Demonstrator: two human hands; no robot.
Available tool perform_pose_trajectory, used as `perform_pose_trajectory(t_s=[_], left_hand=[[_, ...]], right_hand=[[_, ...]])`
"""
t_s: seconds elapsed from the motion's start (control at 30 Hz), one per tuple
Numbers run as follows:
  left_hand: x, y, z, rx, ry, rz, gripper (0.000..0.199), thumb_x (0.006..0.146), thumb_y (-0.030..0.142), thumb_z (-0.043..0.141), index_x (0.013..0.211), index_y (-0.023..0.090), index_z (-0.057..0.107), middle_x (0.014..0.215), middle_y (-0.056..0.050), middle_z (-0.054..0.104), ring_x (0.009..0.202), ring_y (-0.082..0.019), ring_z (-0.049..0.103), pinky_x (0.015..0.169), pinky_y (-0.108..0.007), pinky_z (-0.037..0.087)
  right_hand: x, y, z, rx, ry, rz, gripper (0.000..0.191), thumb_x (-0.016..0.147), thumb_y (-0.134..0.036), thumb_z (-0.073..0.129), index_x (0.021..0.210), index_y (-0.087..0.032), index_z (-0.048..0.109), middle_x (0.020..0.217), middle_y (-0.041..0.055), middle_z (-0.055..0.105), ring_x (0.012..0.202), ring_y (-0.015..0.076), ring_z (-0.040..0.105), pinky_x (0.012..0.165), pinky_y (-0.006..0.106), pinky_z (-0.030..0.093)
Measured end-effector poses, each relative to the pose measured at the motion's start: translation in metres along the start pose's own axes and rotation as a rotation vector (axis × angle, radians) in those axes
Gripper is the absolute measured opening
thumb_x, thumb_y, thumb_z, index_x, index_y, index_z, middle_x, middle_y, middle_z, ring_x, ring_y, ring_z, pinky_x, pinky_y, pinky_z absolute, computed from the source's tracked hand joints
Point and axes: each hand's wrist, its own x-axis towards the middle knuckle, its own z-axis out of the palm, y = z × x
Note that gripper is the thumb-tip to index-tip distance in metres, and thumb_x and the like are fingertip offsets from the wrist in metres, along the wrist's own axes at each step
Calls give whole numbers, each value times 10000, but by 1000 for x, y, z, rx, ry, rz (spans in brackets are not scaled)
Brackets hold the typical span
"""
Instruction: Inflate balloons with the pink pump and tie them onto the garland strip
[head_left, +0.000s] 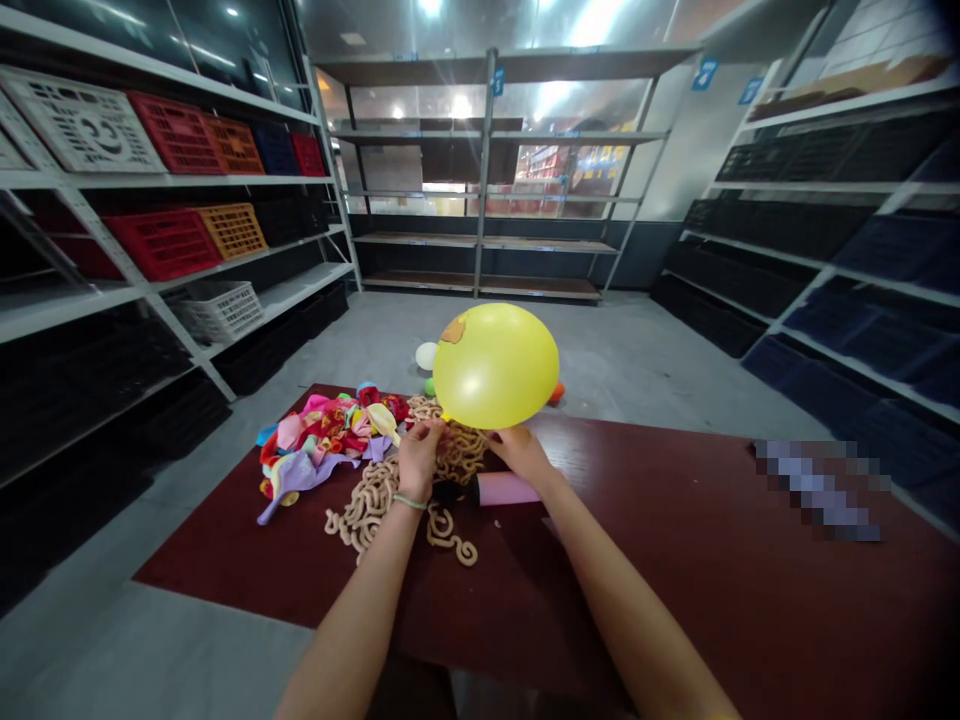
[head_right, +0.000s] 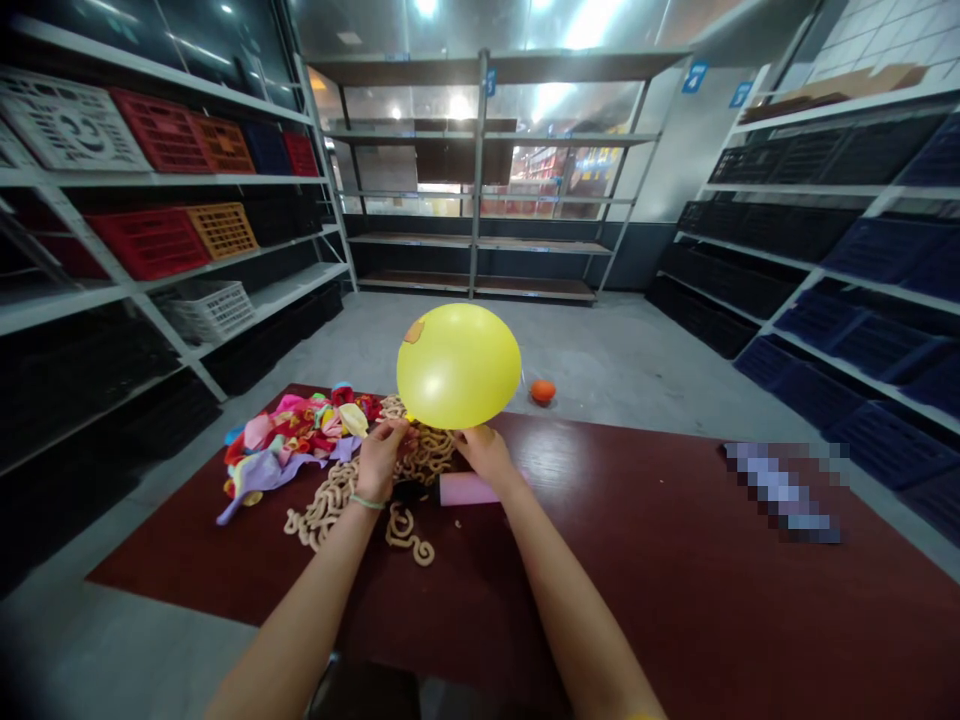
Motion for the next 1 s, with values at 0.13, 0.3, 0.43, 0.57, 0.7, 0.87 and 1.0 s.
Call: perform_pose_trajectory(t_s=[0.13,0.3,0.43,0.57,0.7,0.87,1.0], left_hand=[[1,1,2,-46,31,27,365,656,449,776,795,147,626,693,5,653,653,-126,637,638,-253,537],[2,1,1,-103,44,38,314,680,405,763,765,150,602,683,11,648,631,-111,620,647,-243,531],[3,-2,-1,-73,56,43,307,694,409,751,764,152,598,675,10,643,624,-116,614,638,-244,524],[3,-3,-1,-69,40,53,307,701,414,741,751,159,578,689,9,637,648,-125,620,660,-257,532],[2,-4,-1,-56,6,62,325,683,427,752,750,160,580,697,4,633,661,-130,614,663,-262,533],[4,-10,-3,82,1,111,317,724,447,710,789,145,640,725,-22,653,667,-143,609,641,-262,517],[1,-10,-4,204,-52,184,293,779,444,650,797,152,672,719,-22,660,648,-142,596,640,-255,498]], right_hand=[[2,7,-2,33,81,72,211,932,-284,496,976,-245,698,968,52,747,878,216,692,777,326,514],[4,9,-30,76,170,117,292,939,-255,405,1043,-230,677,1010,47,736,914,205,680,794,331,515],[-1,-1,-66,92,205,98,258,923,-278,443,1014,-246,683,1013,27,731,900,208,671,803,339,498],[-5,-10,-95,35,248,141,256,916,-304,476,1089,-245,655,957,35,729,804,214,667,724,330,474],[-9,-21,-124,-38,262,74,235,935,-321,454,1063,-238,633,891,24,717,767,197,648,669,294,427],[-7,-49,-168,-141,275,-61,213,938,-274,420,935,-224,627,883,32,691,755,174,606,671,289,400],[7,-71,-197,-193,300,-154,161,912,-246,458,913,-235,619,902,34,682,788,181,596,682,301,391]])
